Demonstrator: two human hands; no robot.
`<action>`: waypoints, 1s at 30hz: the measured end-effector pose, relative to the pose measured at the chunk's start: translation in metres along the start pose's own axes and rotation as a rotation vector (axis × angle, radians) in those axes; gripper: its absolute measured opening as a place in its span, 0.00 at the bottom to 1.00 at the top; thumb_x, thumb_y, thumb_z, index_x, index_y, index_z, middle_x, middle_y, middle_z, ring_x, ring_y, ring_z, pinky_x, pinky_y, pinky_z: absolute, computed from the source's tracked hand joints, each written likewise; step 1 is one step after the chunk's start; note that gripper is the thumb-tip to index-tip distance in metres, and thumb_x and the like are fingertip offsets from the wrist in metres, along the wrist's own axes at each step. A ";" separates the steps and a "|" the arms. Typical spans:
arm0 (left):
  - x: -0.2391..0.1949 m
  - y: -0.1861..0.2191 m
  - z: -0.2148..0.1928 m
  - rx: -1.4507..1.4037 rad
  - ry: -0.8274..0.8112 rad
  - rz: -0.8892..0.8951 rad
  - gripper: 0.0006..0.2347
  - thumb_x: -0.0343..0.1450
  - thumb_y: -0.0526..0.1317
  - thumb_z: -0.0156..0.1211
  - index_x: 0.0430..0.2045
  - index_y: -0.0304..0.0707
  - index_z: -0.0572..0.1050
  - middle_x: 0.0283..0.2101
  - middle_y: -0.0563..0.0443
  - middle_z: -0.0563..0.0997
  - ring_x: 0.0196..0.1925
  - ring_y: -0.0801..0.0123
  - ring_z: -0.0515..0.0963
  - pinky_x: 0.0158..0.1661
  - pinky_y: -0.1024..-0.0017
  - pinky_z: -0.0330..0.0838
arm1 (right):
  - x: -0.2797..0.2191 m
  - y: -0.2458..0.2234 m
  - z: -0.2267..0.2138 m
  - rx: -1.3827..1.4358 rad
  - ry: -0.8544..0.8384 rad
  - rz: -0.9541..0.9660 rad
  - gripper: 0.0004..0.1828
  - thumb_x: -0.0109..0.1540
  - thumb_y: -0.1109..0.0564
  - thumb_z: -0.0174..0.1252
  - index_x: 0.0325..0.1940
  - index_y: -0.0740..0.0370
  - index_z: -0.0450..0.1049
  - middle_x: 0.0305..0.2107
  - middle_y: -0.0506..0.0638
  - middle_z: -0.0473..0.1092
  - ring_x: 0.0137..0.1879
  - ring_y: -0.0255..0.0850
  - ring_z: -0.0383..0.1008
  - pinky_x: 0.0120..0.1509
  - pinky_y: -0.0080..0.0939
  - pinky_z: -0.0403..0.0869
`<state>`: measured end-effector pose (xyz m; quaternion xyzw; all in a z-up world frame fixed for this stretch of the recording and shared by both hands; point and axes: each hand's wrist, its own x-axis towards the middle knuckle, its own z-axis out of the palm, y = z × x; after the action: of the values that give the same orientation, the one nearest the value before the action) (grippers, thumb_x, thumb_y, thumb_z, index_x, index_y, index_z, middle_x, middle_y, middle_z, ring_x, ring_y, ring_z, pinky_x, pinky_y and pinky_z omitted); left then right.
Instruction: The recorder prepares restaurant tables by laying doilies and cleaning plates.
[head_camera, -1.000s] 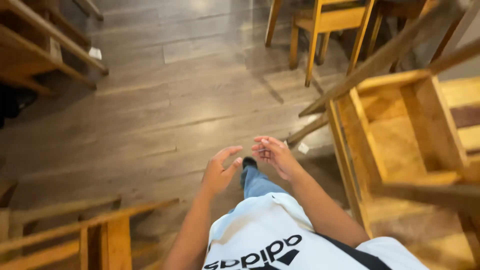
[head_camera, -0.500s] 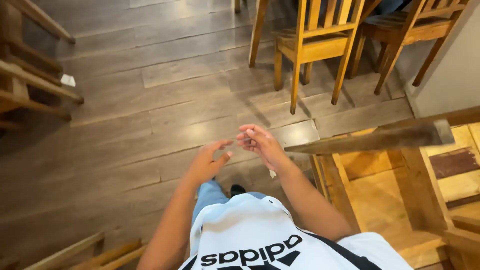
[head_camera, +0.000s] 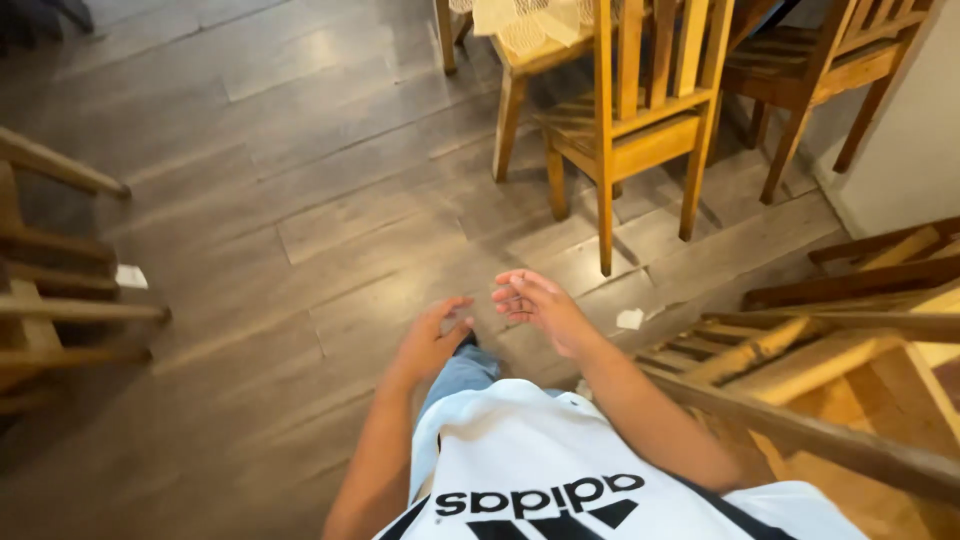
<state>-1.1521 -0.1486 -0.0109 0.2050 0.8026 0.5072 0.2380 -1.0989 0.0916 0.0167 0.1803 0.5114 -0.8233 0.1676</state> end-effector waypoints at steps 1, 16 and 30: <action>0.017 0.019 -0.016 0.001 0.021 -0.048 0.16 0.70 0.43 0.62 0.52 0.42 0.76 0.50 0.46 0.81 0.51 0.62 0.82 0.40 0.64 0.78 | 0.012 -0.017 0.007 -0.053 0.002 0.007 0.20 0.69 0.45 0.51 0.59 0.58 0.71 0.46 0.49 0.76 0.50 0.37 0.76 0.57 0.39 0.72; 0.229 0.019 -0.142 -0.030 0.038 0.212 0.14 0.74 0.41 0.62 0.53 0.39 0.77 0.49 0.44 0.84 0.52 0.60 0.82 0.51 0.65 0.74 | 0.238 -0.121 -0.025 -0.106 0.091 0.007 0.21 0.68 0.45 0.53 0.60 0.58 0.71 0.46 0.49 0.75 0.49 0.37 0.75 0.56 0.38 0.72; 0.508 0.041 -0.215 -0.016 0.072 -0.075 0.16 0.72 0.43 0.62 0.54 0.45 0.77 0.44 0.48 0.85 0.40 0.67 0.82 0.28 0.72 0.69 | 0.526 -0.307 -0.080 -0.139 -0.027 -0.004 0.23 0.67 0.44 0.54 0.62 0.55 0.70 0.47 0.49 0.75 0.50 0.37 0.76 0.56 0.39 0.73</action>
<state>-1.6832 0.0033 0.0183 0.1545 0.8136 0.5114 0.2295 -1.6930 0.2445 -0.0224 0.1562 0.5655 -0.7885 0.1847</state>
